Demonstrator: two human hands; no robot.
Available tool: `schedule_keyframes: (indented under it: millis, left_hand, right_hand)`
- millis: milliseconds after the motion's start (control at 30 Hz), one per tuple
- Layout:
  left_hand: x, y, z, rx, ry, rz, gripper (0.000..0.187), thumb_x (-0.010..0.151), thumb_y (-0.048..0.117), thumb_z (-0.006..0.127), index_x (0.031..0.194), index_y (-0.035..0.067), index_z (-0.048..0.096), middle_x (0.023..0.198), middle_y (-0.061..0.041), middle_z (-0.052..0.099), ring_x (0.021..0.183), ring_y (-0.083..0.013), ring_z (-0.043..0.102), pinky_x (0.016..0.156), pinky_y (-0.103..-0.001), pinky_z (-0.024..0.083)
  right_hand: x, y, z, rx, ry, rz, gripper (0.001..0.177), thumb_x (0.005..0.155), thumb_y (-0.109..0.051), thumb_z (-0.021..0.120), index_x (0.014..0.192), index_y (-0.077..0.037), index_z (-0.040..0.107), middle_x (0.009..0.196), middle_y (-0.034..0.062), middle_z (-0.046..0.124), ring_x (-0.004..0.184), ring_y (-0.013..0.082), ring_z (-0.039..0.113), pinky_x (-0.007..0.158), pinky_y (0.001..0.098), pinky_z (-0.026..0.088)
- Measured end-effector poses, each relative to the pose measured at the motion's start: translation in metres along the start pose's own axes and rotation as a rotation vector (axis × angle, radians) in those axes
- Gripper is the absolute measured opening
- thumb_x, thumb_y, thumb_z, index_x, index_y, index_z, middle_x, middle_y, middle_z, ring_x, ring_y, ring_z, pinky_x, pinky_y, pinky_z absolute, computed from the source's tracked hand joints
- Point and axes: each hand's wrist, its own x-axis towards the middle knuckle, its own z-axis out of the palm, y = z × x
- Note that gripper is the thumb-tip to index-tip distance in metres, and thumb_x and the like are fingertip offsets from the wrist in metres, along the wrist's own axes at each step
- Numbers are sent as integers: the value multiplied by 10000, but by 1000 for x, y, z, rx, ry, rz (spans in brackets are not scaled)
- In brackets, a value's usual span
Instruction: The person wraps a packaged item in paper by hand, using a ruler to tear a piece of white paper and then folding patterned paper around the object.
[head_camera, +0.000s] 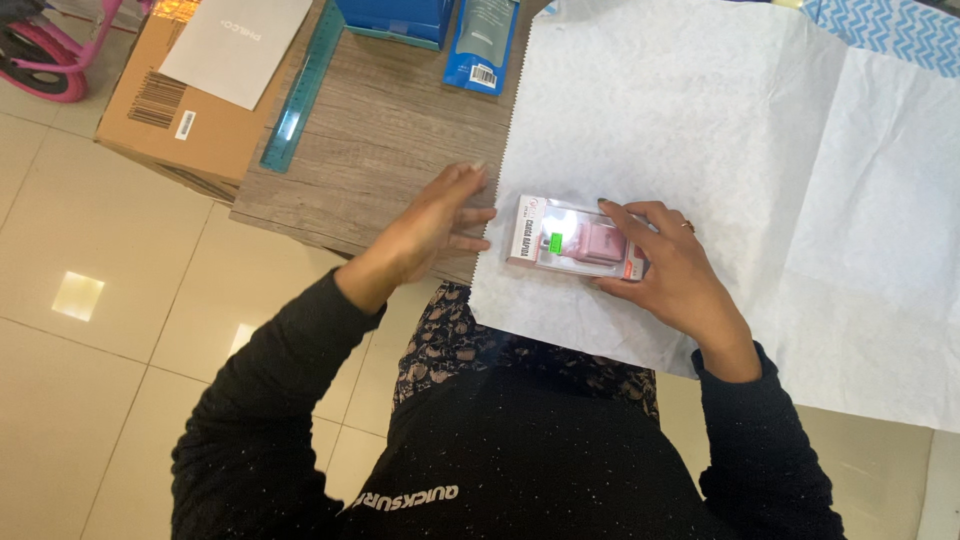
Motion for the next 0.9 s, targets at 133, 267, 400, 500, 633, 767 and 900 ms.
schedule_keyframes:
  millis: [133, 267, 400, 500, 633, 767, 900]
  left_hand:
    - [19, -3, -9, -45, 50, -77, 860, 1036, 615, 394, 1595, 3, 163, 1670, -297, 185, 1328, -494, 600, 940, -492, 634]
    - [32, -15, -20, 61, -1, -178, 910, 1024, 671, 318, 1594, -37, 296, 1510, -236, 493, 957, -260, 702, 702, -296, 570]
    - [17, -13, -20, 294, -37, -139, 916, 1047, 676, 218, 1398, -70, 616, 1224, -197, 718, 824, -167, 621, 557, -220, 514]
    - [2, -5, -12, 494, -33, -34, 872, 1075, 639, 201, 1408, -42, 632, 1355, -301, 673, 1158, -379, 687, 834, -435, 647]
    - [-16, 6, -1, 339, -92, -36, 925, 1049, 648, 102, 1552, -53, 438, 1554, -350, 471, 1433, -479, 485, 1144, -557, 476]
    - [-24, 7, 7, 107, -129, 28, 942, 1057, 636, 99, 1599, -125, 219, 1571, -440, 372, 1438, -550, 421, 1177, -645, 373]
    - [-23, 9, 8, 184, -108, 116, 964, 1039, 675, 118, 1651, -67, 189, 1512, -429, 488, 1440, -661, 311, 1162, -775, 194]
  right_hand:
    - [-1, 0, 0, 5, 9, -4, 841, 744, -202, 924, 1519, -147, 602, 1403, 194, 602, 1333, 448, 541, 1117, 520, 445]
    - [-1, 2, 1, 31, 13, -8, 838, 745, -189, 924, 1519, -149, 606, 1393, 200, 605, 1330, 455, 542, 1111, 519, 449]
    - [1, 9, 3, 18, 15, -20, 863, 731, -205, 932, 1527, -182, 601, 1392, 180, 603, 1339, 444, 539, 1115, 516, 449]
    - [1, 7, 3, 15, 26, -19, 836, 738, -215, 936, 1512, -181, 622, 1374, 175, 612, 1340, 446, 543, 1103, 507, 452]
    - [2, 11, 7, 1, 29, -10, 853, 722, -227, 948, 1510, -184, 623, 1387, 171, 607, 1354, 442, 532, 1119, 509, 442]
    - [1, 7, 5, 26, 38, -6, 842, 723, -216, 946, 1502, -171, 630, 1376, 185, 612, 1339, 456, 539, 1119, 528, 435]
    - [2, 6, 3, 27, 31, -9, 839, 725, -216, 942, 1500, -160, 626, 1378, 194, 610, 1338, 467, 536, 1120, 535, 441]
